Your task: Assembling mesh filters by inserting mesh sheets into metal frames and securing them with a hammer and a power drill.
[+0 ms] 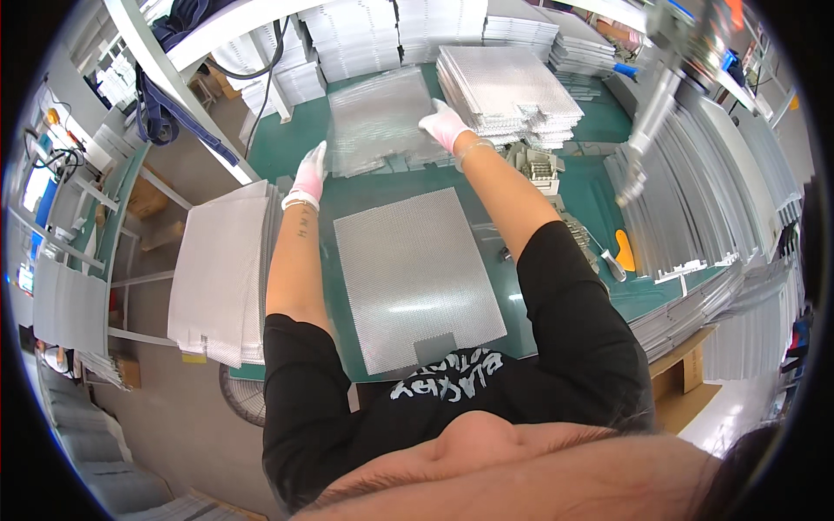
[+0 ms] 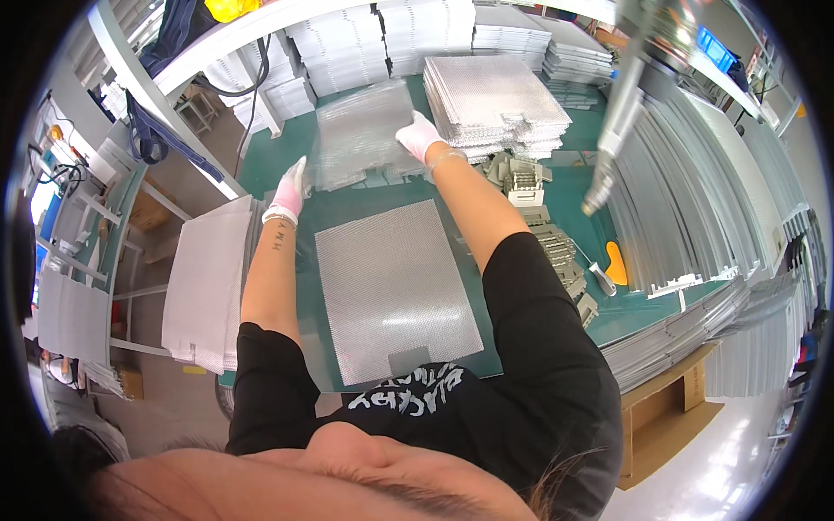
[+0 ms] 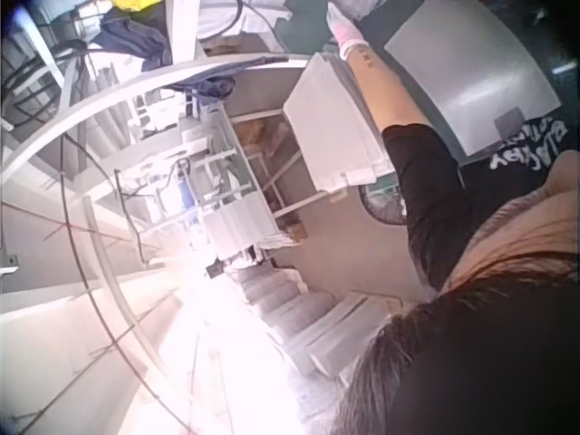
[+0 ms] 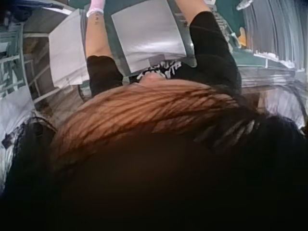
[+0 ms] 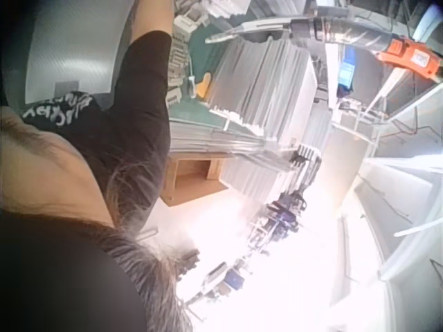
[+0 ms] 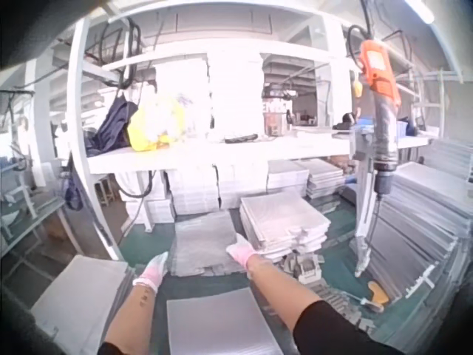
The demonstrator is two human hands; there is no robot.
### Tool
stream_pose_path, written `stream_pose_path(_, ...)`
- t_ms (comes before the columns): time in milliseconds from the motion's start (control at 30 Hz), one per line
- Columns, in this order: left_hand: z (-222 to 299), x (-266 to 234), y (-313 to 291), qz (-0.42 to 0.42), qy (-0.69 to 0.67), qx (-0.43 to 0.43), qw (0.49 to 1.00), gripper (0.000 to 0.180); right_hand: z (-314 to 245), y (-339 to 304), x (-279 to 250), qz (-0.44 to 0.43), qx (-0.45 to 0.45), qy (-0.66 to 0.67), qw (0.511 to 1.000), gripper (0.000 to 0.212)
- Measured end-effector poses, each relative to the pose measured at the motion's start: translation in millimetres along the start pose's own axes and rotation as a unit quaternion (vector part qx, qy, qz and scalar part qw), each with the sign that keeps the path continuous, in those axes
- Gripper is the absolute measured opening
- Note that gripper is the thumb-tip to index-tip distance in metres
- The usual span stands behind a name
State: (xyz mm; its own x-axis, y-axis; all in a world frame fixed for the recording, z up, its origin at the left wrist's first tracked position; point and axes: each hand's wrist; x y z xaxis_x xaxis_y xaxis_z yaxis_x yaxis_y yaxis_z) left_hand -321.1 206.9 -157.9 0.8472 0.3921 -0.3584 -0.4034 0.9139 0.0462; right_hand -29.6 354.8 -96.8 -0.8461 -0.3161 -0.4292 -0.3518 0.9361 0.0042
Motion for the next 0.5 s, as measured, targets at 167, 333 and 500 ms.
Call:
stream_pose_path(167,25,4,-13,0.101,-0.233,-0.030,0.967,0.060,-15,-6,-3,0.121,-0.304,0.097,0.940,0.069)
stream_pose_path(333,40,-6,-23,0.129,-0.241,-0.034,0.961,0.064,-31,-28,-22,0.009,-0.170,-0.014,0.985,0.055)
stream_pose_path(500,84,13,-51,0.214,-0.058,0.153,0.963,0.064,-38,-54,-27,0.170,-0.318,-0.067,0.930,0.042)
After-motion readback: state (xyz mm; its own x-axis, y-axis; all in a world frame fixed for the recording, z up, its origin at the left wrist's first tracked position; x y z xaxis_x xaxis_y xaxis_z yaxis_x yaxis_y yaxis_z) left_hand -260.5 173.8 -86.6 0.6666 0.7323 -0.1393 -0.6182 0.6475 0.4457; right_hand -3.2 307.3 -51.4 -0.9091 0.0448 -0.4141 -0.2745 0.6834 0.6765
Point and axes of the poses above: each hand's wrist, its own y-axis towards the middle knuckle, its own x-axis out of the palm, z = x × y, and after that the axes turned 4 degrees about -x, right-handed
